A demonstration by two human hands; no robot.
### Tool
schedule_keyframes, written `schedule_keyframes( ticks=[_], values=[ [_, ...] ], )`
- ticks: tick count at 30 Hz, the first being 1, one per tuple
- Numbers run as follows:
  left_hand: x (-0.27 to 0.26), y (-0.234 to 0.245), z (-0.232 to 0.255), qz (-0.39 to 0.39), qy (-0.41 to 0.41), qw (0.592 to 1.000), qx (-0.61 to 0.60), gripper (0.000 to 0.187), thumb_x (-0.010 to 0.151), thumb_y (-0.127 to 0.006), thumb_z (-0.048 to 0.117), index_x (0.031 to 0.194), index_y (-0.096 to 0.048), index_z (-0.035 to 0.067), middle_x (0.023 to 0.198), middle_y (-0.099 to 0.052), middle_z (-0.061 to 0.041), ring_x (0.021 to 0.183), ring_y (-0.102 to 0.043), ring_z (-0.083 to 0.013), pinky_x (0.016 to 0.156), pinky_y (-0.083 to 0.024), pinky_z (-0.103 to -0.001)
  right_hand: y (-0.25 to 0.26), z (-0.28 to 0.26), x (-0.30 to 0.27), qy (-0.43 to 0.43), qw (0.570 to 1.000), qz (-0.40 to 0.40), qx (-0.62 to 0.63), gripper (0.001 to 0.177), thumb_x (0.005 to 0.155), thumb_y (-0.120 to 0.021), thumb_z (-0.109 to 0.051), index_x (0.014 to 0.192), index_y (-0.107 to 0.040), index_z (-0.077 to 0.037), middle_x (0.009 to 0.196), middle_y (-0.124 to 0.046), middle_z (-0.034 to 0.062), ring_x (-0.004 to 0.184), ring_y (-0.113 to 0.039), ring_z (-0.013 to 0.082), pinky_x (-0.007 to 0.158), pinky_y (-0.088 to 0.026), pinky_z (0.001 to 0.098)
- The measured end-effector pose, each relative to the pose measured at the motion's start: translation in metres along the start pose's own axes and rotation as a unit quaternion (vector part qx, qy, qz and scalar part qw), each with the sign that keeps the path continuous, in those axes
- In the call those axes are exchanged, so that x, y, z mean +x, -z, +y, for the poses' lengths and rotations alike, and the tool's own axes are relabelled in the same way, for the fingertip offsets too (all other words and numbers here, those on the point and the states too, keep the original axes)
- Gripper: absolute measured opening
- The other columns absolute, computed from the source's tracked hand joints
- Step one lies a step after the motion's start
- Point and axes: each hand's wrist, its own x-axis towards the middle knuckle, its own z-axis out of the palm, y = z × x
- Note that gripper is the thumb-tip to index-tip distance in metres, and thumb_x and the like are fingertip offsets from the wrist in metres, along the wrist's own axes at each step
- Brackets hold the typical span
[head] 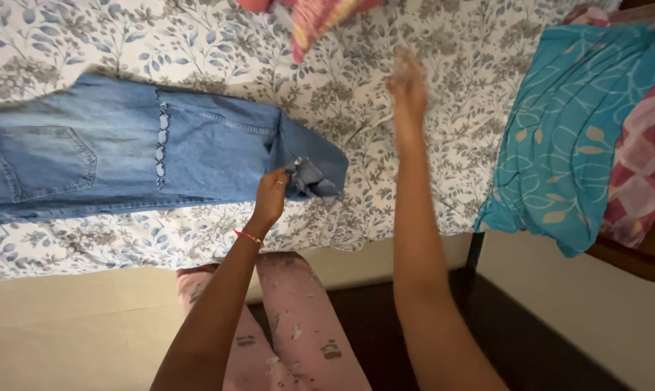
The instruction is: The person folds blue jeans, a pink garment, and a patterned cloth by hand on a bed.
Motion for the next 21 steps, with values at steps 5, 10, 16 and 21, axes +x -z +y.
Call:
schedule_keyframes(
  ticks=[5,10,16,21],
  values=[
    [0.008,-0.015,-0.005,0.000,-0.051,0.996,-0.076,0.029,0.104,-0.047,0.018,0.113,-0.063,-0.003,0.079,-0.057,-0.007,0.075,-0.050,-0.0158,0.069,-0.044,-0.036,0.019,0.173,-0.140,0.043,0.906,-0.085,-0.413,0.064,0.078,-0.073,-0.003,0.140,-0.057,-0.007,0.146,-0.054,0.0237,0.130,-0.054,0.0409,0.107,-0.047,0.0509],
    [0.025,-0.030,0.000,-0.045,-0.029,0.997,-0.048,0.027,0.102,-0.051,0.020,0.118,-0.061,0.000,0.072,-0.052,-0.005,0.068,-0.048,-0.0142,0.062,-0.041,-0.034,-0.012,0.230,-0.243,-0.041,0.876,-0.065,-0.476,0.090,0.059,-0.079,-0.002,0.144,-0.050,-0.006,0.148,-0.042,0.0366,0.125,-0.044,0.0548,0.094,-0.048,0.0580],
    [0.049,-0.043,0.000,-0.025,-0.029,0.999,-0.021,0.017,0.102,-0.057,0.016,0.097,-0.059,0.000,0.072,-0.049,-0.006,0.068,-0.044,-0.0128,0.061,-0.040,-0.033,0.010,0.269,-0.257,-0.190,0.829,-0.168,-0.498,0.042,0.103,-0.055,-0.003,0.144,-0.054,-0.010,0.130,-0.062,0.0239,0.116,-0.062,0.0383,0.098,-0.055,0.0481],
    [0.053,-0.049,0.006,-0.027,-0.049,0.998,-0.007,0.016,0.101,-0.056,0.016,0.096,-0.059,0.000,0.069,-0.051,-0.006,0.066,-0.044,-0.0137,0.060,-0.040,-0.033,0.035,0.259,-0.323,-0.286,0.848,-0.110,-0.432,0.053,0.096,-0.060,-0.006,0.146,-0.045,-0.013,0.120,-0.062,0.0217,0.105,-0.062,0.0362,0.090,-0.055,0.0479]
  ],
)
